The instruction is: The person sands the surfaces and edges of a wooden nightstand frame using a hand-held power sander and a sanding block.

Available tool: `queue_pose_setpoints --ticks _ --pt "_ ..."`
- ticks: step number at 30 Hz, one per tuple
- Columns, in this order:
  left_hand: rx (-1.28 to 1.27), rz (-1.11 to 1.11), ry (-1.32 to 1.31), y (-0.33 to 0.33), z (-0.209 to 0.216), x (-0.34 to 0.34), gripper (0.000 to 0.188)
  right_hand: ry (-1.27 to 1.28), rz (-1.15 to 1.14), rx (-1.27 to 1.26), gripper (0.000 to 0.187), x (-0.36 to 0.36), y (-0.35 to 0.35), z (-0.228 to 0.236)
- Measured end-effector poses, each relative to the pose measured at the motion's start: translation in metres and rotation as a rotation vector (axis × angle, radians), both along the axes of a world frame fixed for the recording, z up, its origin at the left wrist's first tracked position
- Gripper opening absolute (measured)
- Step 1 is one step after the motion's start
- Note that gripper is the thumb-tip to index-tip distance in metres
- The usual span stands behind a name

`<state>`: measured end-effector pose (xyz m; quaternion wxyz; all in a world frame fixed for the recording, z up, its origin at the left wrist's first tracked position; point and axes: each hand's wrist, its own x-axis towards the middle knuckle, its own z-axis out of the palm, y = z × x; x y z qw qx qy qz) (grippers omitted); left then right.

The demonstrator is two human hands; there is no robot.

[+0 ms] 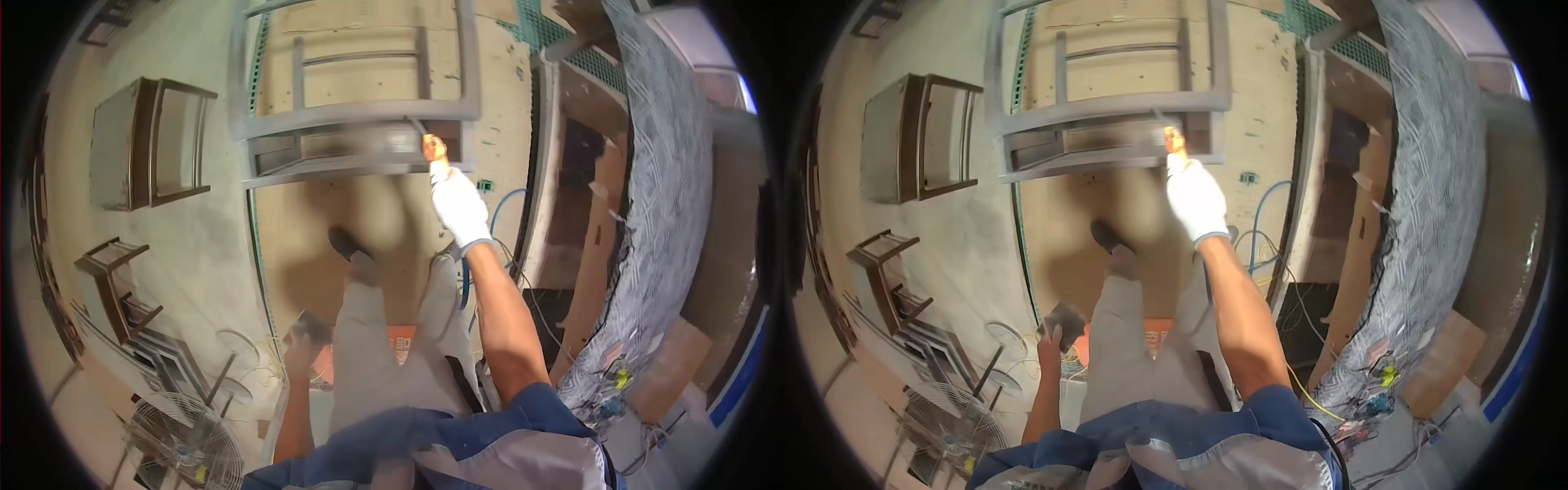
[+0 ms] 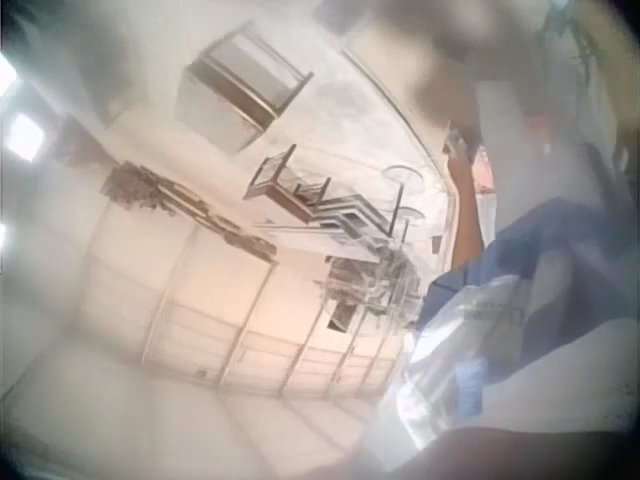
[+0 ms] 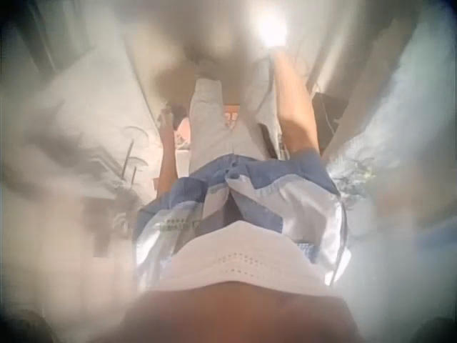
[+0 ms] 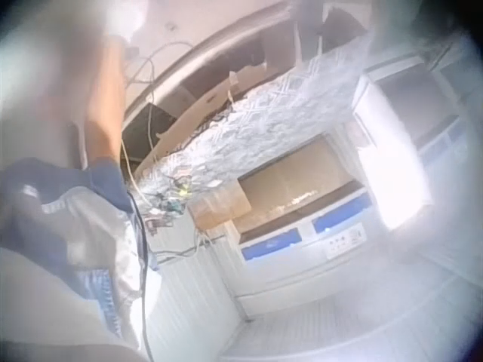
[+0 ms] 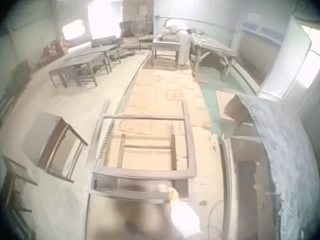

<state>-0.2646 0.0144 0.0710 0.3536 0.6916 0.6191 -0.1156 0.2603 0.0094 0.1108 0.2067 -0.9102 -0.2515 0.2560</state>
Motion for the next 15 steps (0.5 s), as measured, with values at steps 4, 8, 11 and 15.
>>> queue_pose_setpoints --ticks 4,8,11,15 --pt "-0.082 0.113 0.17 0.005 0.012 -0.043 0.056 0.087 0.101 -0.073 0.051 -0.078 0.108 -0.007" --pt "-0.014 0.157 0.182 -0.026 -0.017 -0.138 0.068 0.086 0.303 -0.013 0.048 -0.165 0.21 -0.006" --pt "-0.16 0.21 0.252 -0.028 -0.028 -0.139 0.072 0.067 0.307 -0.036 0.047 -0.19 0.232 -0.008" --pt "-0.115 0.341 0.109 -0.029 -0.03 -0.149 0.068 -0.045 0.363 -0.072 0.042 -0.215 0.198 -0.011"
